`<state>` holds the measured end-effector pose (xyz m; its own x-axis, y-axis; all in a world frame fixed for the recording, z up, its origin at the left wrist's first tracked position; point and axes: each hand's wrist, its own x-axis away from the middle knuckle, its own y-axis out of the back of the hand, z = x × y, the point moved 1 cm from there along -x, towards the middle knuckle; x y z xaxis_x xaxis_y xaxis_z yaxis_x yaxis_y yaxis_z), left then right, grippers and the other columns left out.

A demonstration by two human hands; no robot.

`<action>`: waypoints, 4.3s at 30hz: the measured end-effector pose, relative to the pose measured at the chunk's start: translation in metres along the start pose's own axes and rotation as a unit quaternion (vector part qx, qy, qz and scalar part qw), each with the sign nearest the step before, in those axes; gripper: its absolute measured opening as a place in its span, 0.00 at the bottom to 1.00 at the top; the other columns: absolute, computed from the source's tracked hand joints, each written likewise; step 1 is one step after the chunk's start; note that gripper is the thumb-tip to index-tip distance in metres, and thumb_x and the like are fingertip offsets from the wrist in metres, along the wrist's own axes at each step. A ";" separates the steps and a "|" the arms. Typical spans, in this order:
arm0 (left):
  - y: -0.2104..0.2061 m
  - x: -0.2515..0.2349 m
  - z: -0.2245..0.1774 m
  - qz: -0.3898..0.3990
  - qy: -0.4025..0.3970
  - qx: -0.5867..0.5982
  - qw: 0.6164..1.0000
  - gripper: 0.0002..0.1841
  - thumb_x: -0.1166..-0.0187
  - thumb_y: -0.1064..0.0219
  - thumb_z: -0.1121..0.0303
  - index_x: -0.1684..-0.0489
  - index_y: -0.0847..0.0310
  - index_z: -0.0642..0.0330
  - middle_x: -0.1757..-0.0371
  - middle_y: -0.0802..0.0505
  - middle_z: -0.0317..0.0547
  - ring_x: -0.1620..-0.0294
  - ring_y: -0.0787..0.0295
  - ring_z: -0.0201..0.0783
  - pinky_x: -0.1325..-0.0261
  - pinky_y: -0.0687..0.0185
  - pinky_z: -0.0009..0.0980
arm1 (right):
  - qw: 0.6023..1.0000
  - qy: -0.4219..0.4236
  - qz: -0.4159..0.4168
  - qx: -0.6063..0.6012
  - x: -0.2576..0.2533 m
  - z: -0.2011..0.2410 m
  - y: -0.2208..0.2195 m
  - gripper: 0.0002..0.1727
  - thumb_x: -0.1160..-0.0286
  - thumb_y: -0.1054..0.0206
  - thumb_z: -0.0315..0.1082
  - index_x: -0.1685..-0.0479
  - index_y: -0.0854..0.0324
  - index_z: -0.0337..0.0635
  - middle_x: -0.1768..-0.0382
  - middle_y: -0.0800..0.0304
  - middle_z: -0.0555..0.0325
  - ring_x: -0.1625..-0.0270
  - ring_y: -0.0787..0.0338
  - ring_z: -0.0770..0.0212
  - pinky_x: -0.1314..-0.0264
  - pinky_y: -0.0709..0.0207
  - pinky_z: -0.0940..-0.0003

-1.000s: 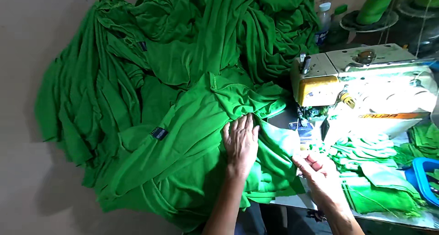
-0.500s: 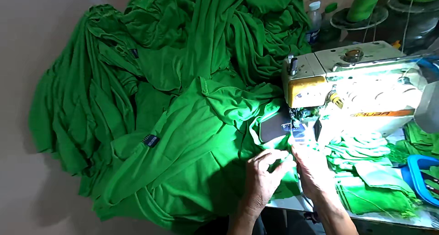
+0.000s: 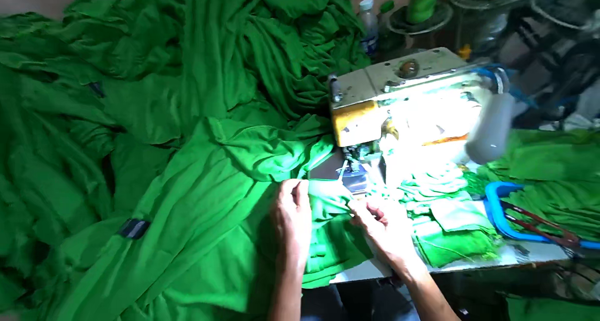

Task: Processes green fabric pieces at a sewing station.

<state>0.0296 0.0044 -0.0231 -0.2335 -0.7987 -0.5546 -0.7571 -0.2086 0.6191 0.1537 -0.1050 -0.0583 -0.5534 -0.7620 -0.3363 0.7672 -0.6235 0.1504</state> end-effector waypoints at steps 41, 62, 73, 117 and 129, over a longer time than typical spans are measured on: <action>-0.006 0.102 -0.077 0.032 -0.125 0.314 0.941 0.09 0.29 0.24 0.63 0.68 0.10 0.60 0.60 0.09 0.40 0.48 0.15 0.19 0.40 0.22 0.12 | 0.992 0.057 -0.116 -0.015 0.077 0.031 0.068 0.06 0.36 0.25 0.29 0.64 0.11 0.36 0.66 0.05 0.69 0.61 0.11 0.89 0.53 0.17 0.91; 0.048 0.120 -0.012 0.167 0.139 0.385 0.897 0.04 0.27 0.36 0.81 0.67 0.25 0.64 0.72 0.15 0.28 0.71 0.20 0.12 0.62 0.23 0.11 | 0.990 0.077 0.003 0.121 0.091 0.018 0.033 0.09 0.30 0.31 0.31 0.62 0.08 0.34 0.72 0.09 0.53 0.72 0.15 0.73 0.64 0.21 0.83; 0.050 0.151 -0.015 0.202 0.122 0.544 0.805 0.08 0.19 0.35 0.72 0.55 0.26 0.42 0.60 0.11 0.10 0.56 0.15 0.09 0.49 0.17 0.14 | 0.988 -0.054 0.071 -0.123 0.086 0.024 0.015 0.08 0.27 0.31 0.31 0.57 0.14 0.35 0.67 0.10 0.70 0.66 0.14 0.84 0.63 0.19 0.86; 0.080 0.102 0.045 0.185 -0.050 0.536 0.822 0.05 0.21 0.28 0.60 0.55 0.11 0.46 0.58 0.09 0.19 0.51 0.15 0.12 0.44 0.20 0.13 | 0.966 0.168 0.194 -0.027 0.065 0.061 0.030 0.07 0.20 0.31 0.34 0.59 0.13 0.40 0.64 0.06 0.70 0.57 0.14 0.89 0.51 0.21 0.92; 0.063 0.040 0.017 0.084 -0.048 0.305 0.947 0.09 0.20 0.34 0.70 0.60 0.09 0.67 0.58 0.13 0.40 0.55 0.18 0.18 0.51 0.22 0.11 | 0.989 0.147 -0.033 -0.012 0.035 0.041 -0.016 0.06 0.24 0.32 0.30 0.64 0.16 0.36 0.71 0.12 0.72 0.68 0.18 0.90 0.64 0.23 0.94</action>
<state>-0.0375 -0.0312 -0.0155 -0.4142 -0.7303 -0.5432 -0.9093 0.3056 0.2824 0.1086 -0.1289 -0.0340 -0.4873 -0.6343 -0.6001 0.7418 -0.6633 0.0989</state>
